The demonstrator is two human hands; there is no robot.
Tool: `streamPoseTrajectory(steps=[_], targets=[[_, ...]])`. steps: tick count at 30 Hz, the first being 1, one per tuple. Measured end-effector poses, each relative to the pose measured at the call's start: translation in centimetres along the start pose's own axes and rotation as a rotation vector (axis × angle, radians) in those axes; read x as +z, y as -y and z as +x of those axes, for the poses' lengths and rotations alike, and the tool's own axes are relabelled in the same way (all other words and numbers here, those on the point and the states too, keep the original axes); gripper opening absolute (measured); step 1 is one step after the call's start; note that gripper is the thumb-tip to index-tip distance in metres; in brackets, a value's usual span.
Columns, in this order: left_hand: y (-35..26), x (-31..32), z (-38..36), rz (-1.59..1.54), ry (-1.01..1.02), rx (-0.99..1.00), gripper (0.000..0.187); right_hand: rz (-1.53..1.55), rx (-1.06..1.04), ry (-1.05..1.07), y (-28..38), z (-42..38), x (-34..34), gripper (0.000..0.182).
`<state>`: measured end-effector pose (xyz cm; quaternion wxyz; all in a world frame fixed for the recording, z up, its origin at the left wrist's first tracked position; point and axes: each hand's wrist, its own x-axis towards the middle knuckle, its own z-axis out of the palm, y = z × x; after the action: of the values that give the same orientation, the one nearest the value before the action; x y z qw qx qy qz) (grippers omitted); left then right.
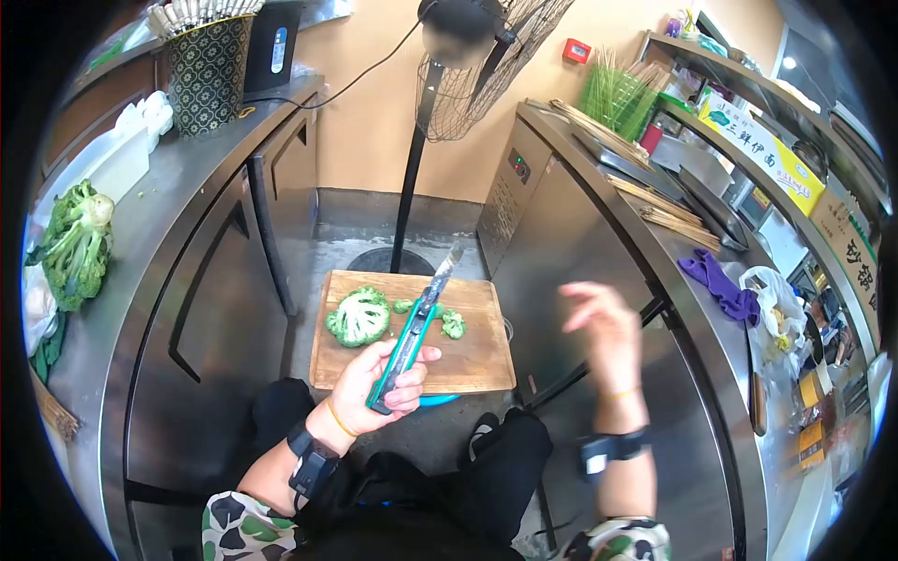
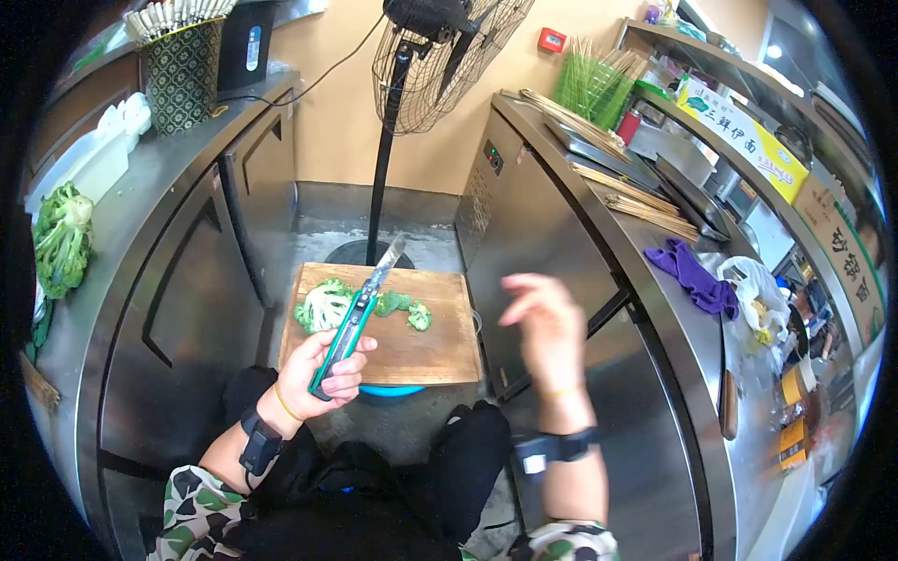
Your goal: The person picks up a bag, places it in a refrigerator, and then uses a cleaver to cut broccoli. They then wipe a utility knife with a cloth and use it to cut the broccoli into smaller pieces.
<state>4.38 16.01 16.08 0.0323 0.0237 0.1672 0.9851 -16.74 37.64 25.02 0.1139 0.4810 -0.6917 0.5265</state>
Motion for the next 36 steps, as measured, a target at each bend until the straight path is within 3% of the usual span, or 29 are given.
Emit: streamPoseTrajectory(steps=[4,6,9,12,14,15,16,17,18,20,21,24,26,29,36], targets=[[0.6,-0.6,1.4,0.104,-0.052,0.006,0.044,0.612,0.333,0.138,-3.8,-3.9,10.9,0.020],[0.4,-1.7,1.9,0.136,-0.095,0.009,0.046,0.778,0.703,0.074,-2.7,-4.4,14.4,0.021],[-0.1,-3.7,2.9,0.192,-0.132,-0.002,0.048,1.147,0.815,0.281,-3.8,-5.3,17.6,0.037],[-0.7,-7.0,4.3,0.214,-0.216,-0.009,0.044,1.295,0.859,0.518,-7.9,-6.0,19.4,0.040],[-1.6,-7.7,4.7,0.540,-0.377,0.049,0.035,1.471,0.825,0.519,-10.9,-5.5,20.8,0.033],[-2.3,-8.2,5.1,0.706,-0.457,0.071,0.031,1.302,0.830,0.328,-9.3,-4.4,21.2,0.032],[-3.2,-9.9,5.4,0.999,-0.537,0.255,0.028,1.127,0.830,0.145,-8.8,-3.6,21.9,0.031],[-4.6,-12.4,5.6,1.297,-0.606,0.436,0.025,1.165,0.835,0.068,-10.5,-3.3,22.5,0.030],[-6.0,-14.0,5.5,1.599,-0.661,0.617,0.024,1.122,0.849,0.050,-11.3,-2.8,22.5,0.031],[-9.1,-16.2,5.2,1.916,-0.923,0.734,0.031,1.007,0.859,0.070,-14.4,-2.5,23.4,0.028],[-9.9,-17.2,5.3,1.987,-1.072,0.683,0.036,0.928,0.872,0.082,-15.4,-2.7,24.5,0.027],[-11.1,-20.1,6.6,2.110,-1.164,0.614,0.039,0.678,0.895,0.200,-16.5,-3.5,27.1,0.020],[-11.0,-20.9,7.6,2.086,-1.168,0.522,0.038,0.499,0.756,0.283,-16.9,-4.9,28.8,0.021],[-11.0,-22.0,8.9,1.995,-1.113,0.602,0.032,0.170,0.492,0.436,-16.7,-5.4,28.9,0.021],[-10.6,-21.9,9.2,1.916,-1.062,0.595,0.038,-0.068,0.496,0.630,-14.8,-5.1,27.2,0.024]])
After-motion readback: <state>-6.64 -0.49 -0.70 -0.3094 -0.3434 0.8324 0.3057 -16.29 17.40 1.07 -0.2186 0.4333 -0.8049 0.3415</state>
